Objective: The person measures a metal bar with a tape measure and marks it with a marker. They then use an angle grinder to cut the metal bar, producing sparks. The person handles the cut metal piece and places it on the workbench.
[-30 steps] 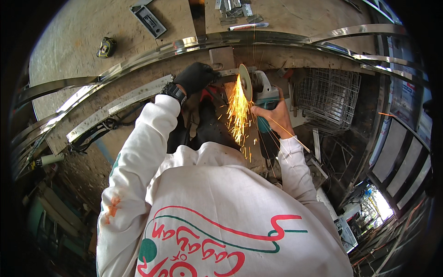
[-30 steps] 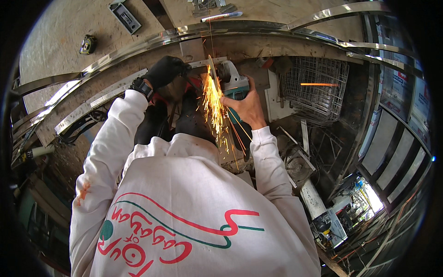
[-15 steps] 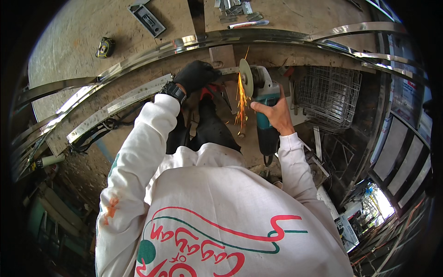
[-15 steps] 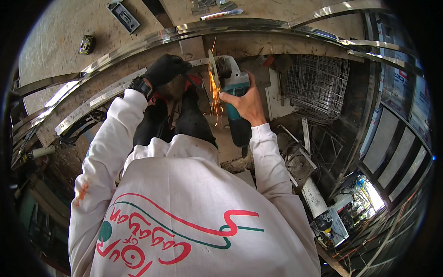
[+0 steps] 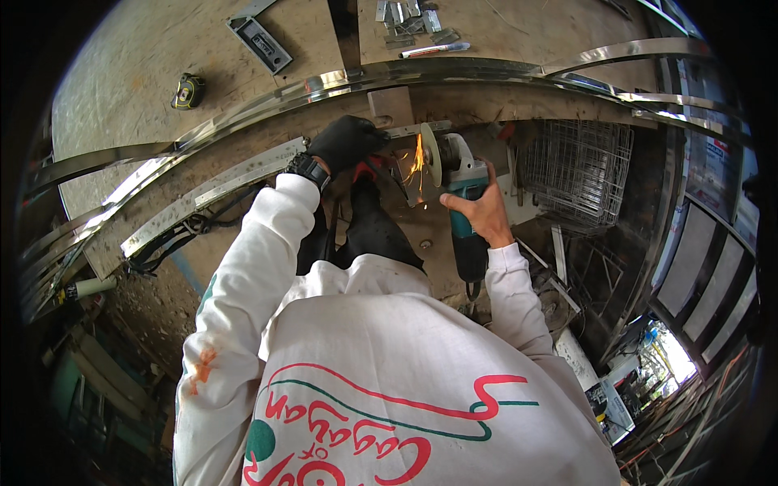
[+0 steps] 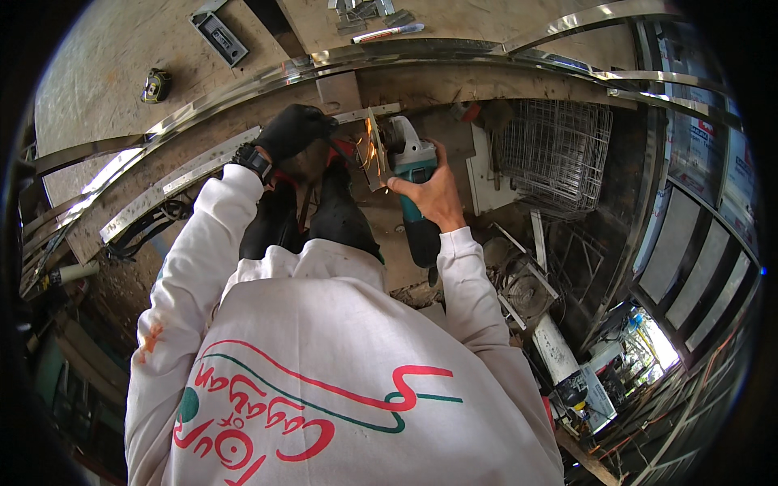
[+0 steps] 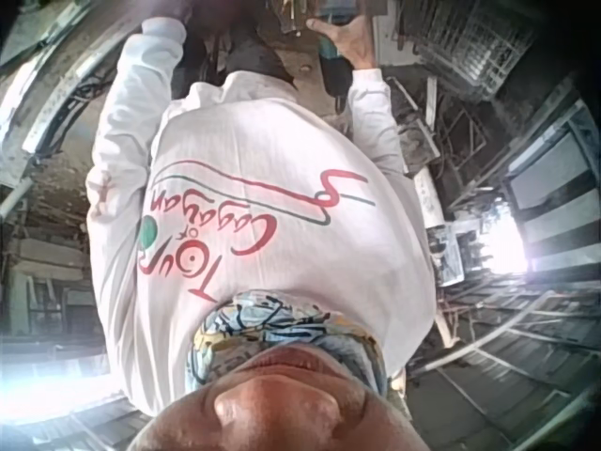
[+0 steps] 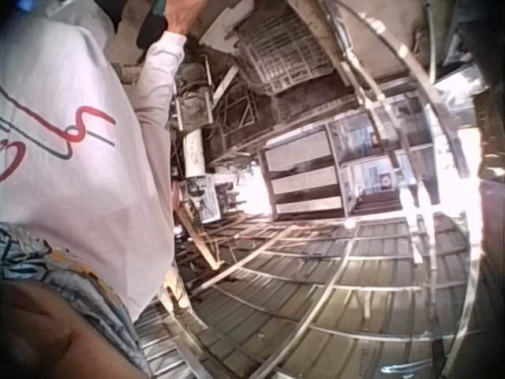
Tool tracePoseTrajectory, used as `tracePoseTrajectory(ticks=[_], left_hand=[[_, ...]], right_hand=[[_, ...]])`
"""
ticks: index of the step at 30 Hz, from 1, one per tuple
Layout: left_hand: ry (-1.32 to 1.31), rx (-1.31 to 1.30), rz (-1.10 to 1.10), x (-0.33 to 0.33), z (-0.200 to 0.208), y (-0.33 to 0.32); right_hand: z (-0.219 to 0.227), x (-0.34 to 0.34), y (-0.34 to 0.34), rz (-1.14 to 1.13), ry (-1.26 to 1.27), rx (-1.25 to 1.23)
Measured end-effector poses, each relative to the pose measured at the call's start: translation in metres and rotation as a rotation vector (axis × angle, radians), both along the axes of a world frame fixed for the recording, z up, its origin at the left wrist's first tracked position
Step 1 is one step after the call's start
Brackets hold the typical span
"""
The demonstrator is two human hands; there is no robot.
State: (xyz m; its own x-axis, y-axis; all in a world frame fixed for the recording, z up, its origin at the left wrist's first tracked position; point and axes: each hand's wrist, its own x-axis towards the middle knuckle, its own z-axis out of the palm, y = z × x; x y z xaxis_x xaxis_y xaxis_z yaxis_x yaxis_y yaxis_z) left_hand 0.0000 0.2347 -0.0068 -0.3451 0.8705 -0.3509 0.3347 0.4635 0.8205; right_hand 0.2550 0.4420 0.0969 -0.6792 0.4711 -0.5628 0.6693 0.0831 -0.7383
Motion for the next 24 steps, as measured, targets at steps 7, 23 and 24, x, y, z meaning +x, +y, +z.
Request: tracePoseTrajectory(ticks=[7,23,24], left_hand=[[-0.028,-0.02,-0.004,0.0,0.013,0.002],[0.178,0.15,-0.07,0.001,0.014,-0.001],[0.08,0.056,-0.01,0.001,0.016,0.001]], right_hand=[[0.003,0.0,-0.001,0.007,-0.006,0.01],[0.004,-0.018,0.001,-0.017,0.127,-0.03],[0.004,-0.016,0.001,-0.017,0.111,-0.028]])
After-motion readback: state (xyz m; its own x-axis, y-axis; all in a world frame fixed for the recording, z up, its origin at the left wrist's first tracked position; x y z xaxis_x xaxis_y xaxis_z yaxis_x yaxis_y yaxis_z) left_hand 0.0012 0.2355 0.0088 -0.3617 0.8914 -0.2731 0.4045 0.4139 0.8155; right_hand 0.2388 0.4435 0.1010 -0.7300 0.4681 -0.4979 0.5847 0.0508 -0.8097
